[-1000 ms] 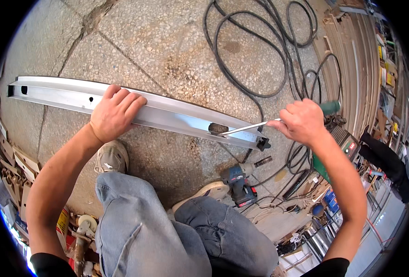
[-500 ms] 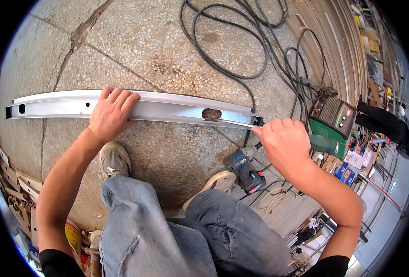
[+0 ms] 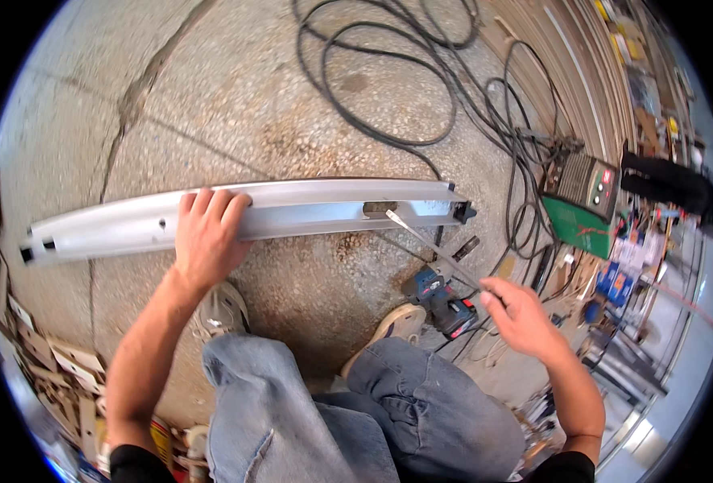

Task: The person grinds a metal profile, then uses a screwdriver and a drill to work on it. Finally, the person fits the metal profile onto a large board.

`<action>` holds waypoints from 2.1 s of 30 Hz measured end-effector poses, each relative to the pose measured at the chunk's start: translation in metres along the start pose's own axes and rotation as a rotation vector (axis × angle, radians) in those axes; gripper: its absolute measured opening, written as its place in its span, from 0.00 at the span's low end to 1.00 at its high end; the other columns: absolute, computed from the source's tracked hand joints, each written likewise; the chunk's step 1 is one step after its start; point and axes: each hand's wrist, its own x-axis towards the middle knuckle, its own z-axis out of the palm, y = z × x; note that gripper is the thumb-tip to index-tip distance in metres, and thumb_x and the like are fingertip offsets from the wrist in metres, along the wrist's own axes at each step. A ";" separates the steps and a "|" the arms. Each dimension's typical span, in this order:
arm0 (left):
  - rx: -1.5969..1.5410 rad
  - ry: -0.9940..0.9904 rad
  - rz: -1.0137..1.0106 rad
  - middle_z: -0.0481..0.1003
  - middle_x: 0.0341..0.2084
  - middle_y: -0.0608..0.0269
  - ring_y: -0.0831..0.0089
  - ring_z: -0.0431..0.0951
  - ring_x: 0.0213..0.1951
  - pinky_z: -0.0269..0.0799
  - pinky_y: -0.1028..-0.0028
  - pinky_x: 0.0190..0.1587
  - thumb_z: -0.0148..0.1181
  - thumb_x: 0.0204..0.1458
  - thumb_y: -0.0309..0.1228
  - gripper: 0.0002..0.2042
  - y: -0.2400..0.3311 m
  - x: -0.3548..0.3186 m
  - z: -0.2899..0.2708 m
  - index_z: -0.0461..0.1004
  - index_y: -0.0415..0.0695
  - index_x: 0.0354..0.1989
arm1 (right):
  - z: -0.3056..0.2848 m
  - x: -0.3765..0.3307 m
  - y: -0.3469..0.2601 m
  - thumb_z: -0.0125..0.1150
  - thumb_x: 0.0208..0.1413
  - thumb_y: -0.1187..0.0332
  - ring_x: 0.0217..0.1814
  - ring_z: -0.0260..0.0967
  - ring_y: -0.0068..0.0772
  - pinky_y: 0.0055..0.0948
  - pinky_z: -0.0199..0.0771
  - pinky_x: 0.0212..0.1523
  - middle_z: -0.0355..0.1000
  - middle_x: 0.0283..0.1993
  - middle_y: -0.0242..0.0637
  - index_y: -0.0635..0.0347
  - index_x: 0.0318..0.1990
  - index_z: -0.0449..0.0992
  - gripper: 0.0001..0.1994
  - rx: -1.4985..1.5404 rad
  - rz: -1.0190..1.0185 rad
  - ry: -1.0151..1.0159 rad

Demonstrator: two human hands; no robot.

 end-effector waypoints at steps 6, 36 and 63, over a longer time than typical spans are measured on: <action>0.088 0.002 -0.065 0.74 0.41 0.58 0.55 0.74 0.47 0.67 0.57 0.52 0.81 0.34 0.33 0.30 0.028 0.051 0.003 0.79 0.48 0.51 | 0.067 -0.010 0.001 0.50 0.78 0.66 0.28 0.73 0.24 0.27 0.77 0.29 0.72 0.32 0.34 0.62 0.76 0.64 0.24 0.931 0.358 -0.031; -0.153 -0.110 0.134 0.77 0.35 0.57 0.53 0.77 0.36 0.71 0.56 0.43 0.82 0.39 0.54 0.31 -0.139 -0.031 -0.058 0.80 0.43 0.44 | 0.154 0.209 -0.236 0.53 0.76 0.61 0.26 0.61 0.25 0.30 0.65 0.26 0.60 0.27 0.26 0.53 0.38 0.65 0.12 2.362 0.800 0.705; -0.377 1.067 0.527 0.73 0.60 0.50 0.54 0.72 0.64 0.64 0.55 0.70 0.66 0.59 0.31 0.23 -0.030 -0.036 -0.301 0.70 0.41 0.62 | 0.190 0.077 -0.042 0.60 0.73 0.65 0.41 0.80 0.39 0.43 0.88 0.35 0.77 0.42 0.43 0.64 0.48 0.71 0.10 0.882 0.526 0.066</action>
